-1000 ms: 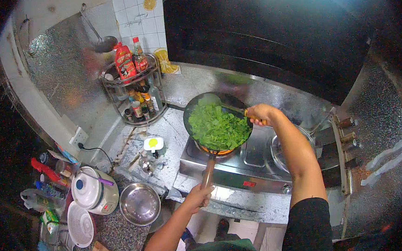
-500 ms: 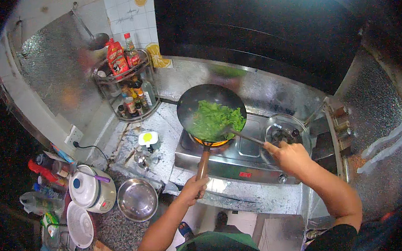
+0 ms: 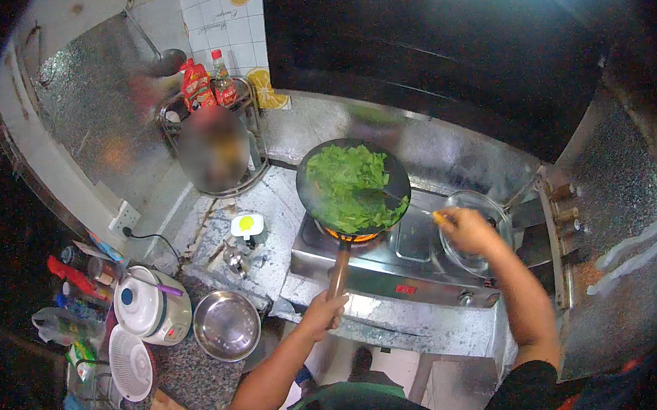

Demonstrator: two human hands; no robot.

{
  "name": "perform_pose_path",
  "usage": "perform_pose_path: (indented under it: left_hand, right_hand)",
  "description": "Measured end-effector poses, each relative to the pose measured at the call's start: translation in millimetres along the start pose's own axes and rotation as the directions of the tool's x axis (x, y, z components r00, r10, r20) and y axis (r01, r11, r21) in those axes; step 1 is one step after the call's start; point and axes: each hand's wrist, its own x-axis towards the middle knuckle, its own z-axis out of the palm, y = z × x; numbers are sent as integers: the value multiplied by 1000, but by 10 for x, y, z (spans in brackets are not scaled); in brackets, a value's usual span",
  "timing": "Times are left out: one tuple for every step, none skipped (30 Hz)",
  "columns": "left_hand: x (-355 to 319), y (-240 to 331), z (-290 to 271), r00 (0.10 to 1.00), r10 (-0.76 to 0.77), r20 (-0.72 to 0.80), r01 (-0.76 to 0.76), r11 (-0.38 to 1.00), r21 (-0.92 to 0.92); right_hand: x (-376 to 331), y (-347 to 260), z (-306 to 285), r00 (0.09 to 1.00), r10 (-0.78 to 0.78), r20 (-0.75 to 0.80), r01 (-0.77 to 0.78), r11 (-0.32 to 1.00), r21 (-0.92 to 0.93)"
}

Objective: The person adds greens to a pan on a stove and stirs them with a spatula, adding seasoning from a container and tossing the pan to mix.

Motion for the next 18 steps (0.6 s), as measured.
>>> perform_pose_path:
  left_hand:
    - [-3, -10, -30, 1000, 7, -16, -7, 1000, -6]
    - [-7, -11, -45, 999, 15, -29, -16, 1000, -13]
    - [-4, -10, -17, 999, 24, -27, -24, 1000, -8]
    - [-3, -8, 15, 999, 33, -27, -33, 999, -4]
    - [-4, -9, 25, 998, 42, -38, -42, 999, 0]
    - [-4, -8, 30, 999, 35, -31, -35, 999, 11]
    - [-3, -7, 36, 999, 28, -24, -28, 999, 21]
    - [-6, 2, 20, 999, 23, -29, -22, 999, 29]
    - [-9, 20, 18, 999, 23, -28, -22, 999, 32]
    - [-25, 38, 21, 999, 21, -27, -20, 999, 34]
    - [-48, 46, 7, 999, 22, -34, -21, 999, 32]
    - [-52, 37, 16, 999, 28, -28, -27, 999, 27]
    - [-50, 35, 26, 999, 33, -20, -32, 999, 23]
    - [-55, 43, 19, 999, 42, -21, -42, 999, 21]
    - [-58, 38, 16, 999, 36, -17, -35, 999, 13]
    - [-54, 30, 15, 1000, 29, -10, -29, 1000, 5]
    - [-48, 18, 17, 1000, 21, -4, -21, 1000, -4]
    - [-42, 15, 18, 1000, 23, -11, -23, 1000, 7]
  right_hand:
    - [67, -286, -251, 964, 234, 124, -249, 961, 122]
    - [146, -586, -536, 860, 434, 270, -491, 848, 201]
    - [227, -510, -593, 819, 500, 283, -565, 789, 241]
    - [328, -449, -639, 797, 520, 307, -595, 761, 258]
    - [485, -396, -624, 770, 533, 350, -627, 732, 266]
    - [622, -338, -584, 742, 545, 392, -659, 701, 272]
    - [738, -235, -492, 727, 555, 404, -679, 671, 298]
    - [902, -119, -338, 715, 557, 423, -693, 644, 323]
    - [1032, -26, -212, 701, 561, 440, -709, 615, 346]
    - [1137, -6, -101, 687, 527, 499, -721, 579, 380]
    - [1259, -44, 35, 674, 481, 561, -731, 546, 409]
    - [1296, -20, 131, 652, 444, 615, -750, 501, 433]
    - [1319, 57, 214, 671, 414, 615, -728, 523, 443]
    - [1348, 54, 284, 693, 373, 617, -702, 547, 457]
    - [1347, 52, 322, 713, 335, 616, -674, 568, 472]
    - [1306, 57, 325, 765, 333, 552, -608, 657, 446]
    - [1203, -107, 255, 812, 321, 487, -537, 738, 409]
    - [1117, -188, 220, 855, 304, 420, -464, 808, 362]
